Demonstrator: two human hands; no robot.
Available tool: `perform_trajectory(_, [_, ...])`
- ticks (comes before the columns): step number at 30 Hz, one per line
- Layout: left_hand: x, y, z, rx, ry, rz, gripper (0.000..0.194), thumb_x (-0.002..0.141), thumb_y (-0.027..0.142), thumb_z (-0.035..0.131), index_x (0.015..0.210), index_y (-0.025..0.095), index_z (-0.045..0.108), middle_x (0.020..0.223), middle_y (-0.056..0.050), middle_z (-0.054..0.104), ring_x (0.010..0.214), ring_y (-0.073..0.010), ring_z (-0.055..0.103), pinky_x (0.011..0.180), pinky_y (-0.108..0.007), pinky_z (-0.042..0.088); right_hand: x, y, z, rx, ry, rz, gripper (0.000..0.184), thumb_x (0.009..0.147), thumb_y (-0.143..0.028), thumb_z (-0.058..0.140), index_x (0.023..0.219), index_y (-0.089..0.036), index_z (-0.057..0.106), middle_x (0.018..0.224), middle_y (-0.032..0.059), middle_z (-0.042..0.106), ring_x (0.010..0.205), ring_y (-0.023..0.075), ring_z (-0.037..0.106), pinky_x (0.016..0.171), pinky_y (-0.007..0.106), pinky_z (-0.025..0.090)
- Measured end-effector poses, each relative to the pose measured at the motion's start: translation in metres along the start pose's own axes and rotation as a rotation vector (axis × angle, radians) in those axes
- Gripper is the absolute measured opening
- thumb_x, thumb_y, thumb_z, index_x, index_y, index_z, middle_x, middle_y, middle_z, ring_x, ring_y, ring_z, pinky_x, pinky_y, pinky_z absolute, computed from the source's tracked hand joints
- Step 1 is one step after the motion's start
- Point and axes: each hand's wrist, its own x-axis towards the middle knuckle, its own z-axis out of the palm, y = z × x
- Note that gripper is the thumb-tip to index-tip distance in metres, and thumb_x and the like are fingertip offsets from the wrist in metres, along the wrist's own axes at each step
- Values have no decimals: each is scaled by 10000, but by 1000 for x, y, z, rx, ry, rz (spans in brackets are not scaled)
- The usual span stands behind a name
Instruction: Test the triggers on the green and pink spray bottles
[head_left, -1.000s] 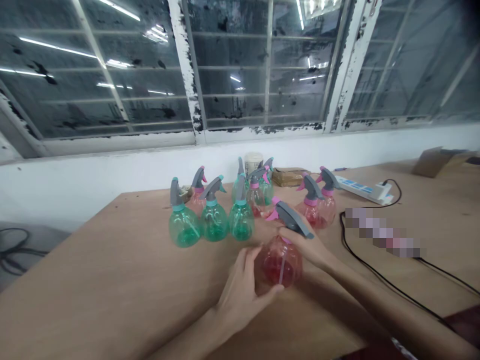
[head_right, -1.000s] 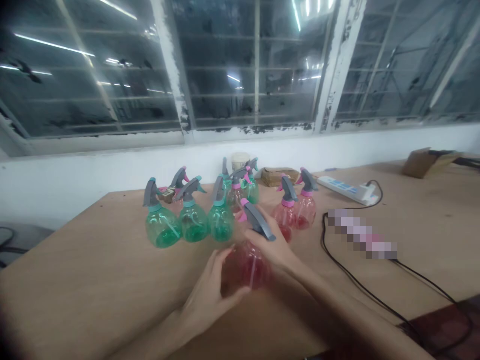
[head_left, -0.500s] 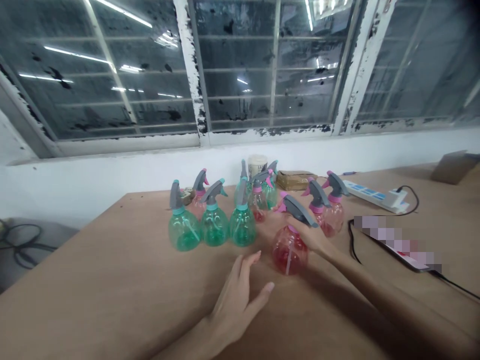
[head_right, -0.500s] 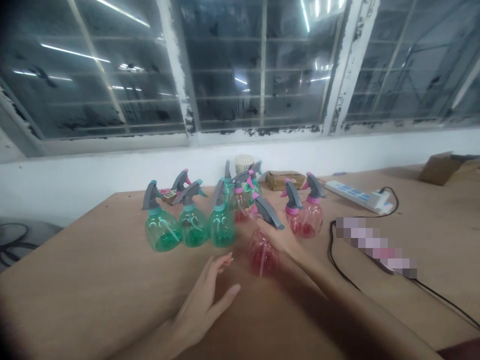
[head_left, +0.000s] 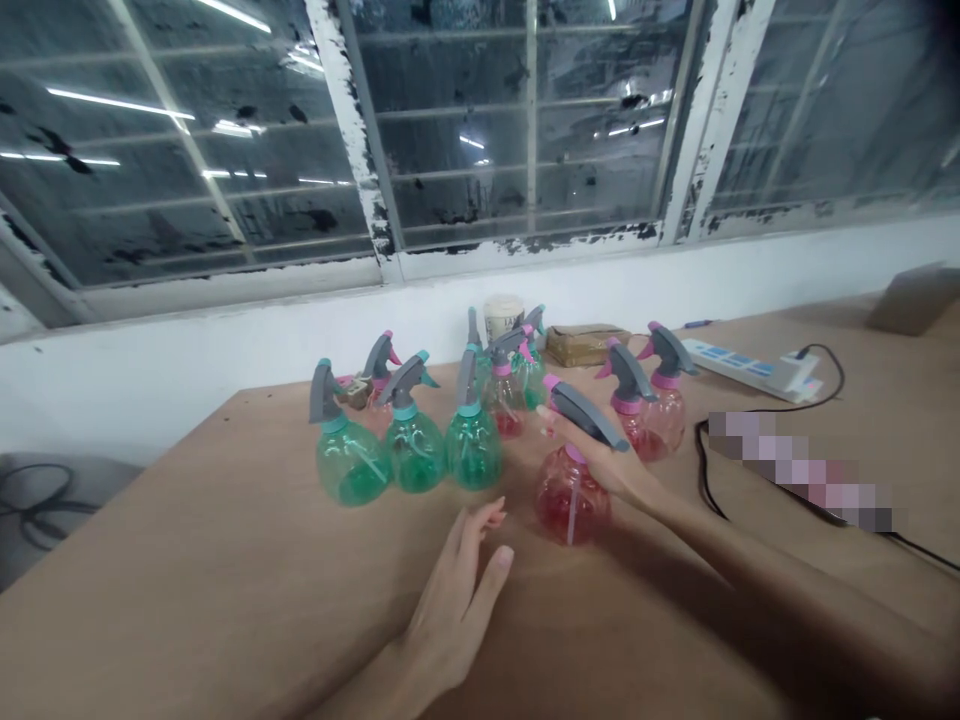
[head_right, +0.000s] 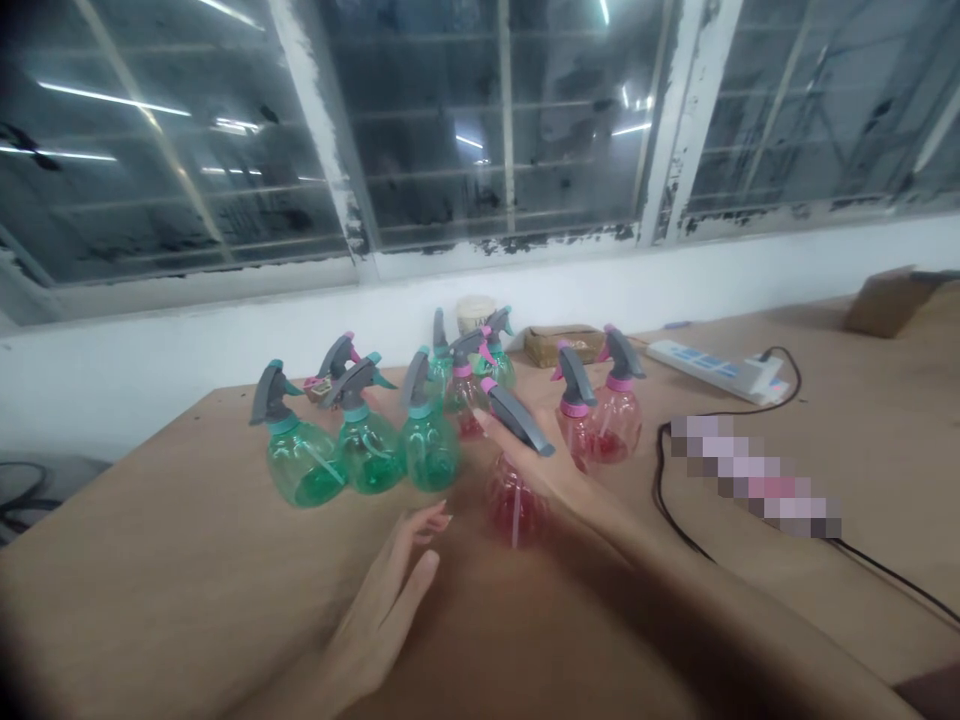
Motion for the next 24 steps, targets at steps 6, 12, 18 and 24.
perform_trajectory(6, [1,1,2,1,18,-9,333,944,355,338,1253,249,403,1166,-73,549,1089,-224,526,976,-446,391,8,1,3,43,-47,1,290,751,-502,596,730,-214,606,618,-10,576,705,194,578,684,327,470])
perform_trajectory(12, [0,-1,3,0,-9,-22,347,943,360,351,1272,251,371,1171,-77,528,1099,-229,509,968,-462,387,12,0,9,142,-84,-43,230,778,-454,593,878,-248,604,793,-3,643,851,203,606,819,358,458])
perform_trajectory(18, [-4,-11,5,-111,10,62,392,945,356,361,1319,261,294,1191,-81,502,1108,-216,488,983,-451,379,16,2,11,151,-113,-51,245,779,-432,603,936,-244,620,977,17,665,956,201,600,914,383,421])
perform_trajectory(24, [-4,-13,5,-126,-3,62,386,949,347,357,1320,277,278,1194,-71,491,1114,-205,478,983,-434,382,30,9,19,170,-122,-115,237,764,-415,610,918,-236,623,947,17,666,934,203,601,888,380,427])
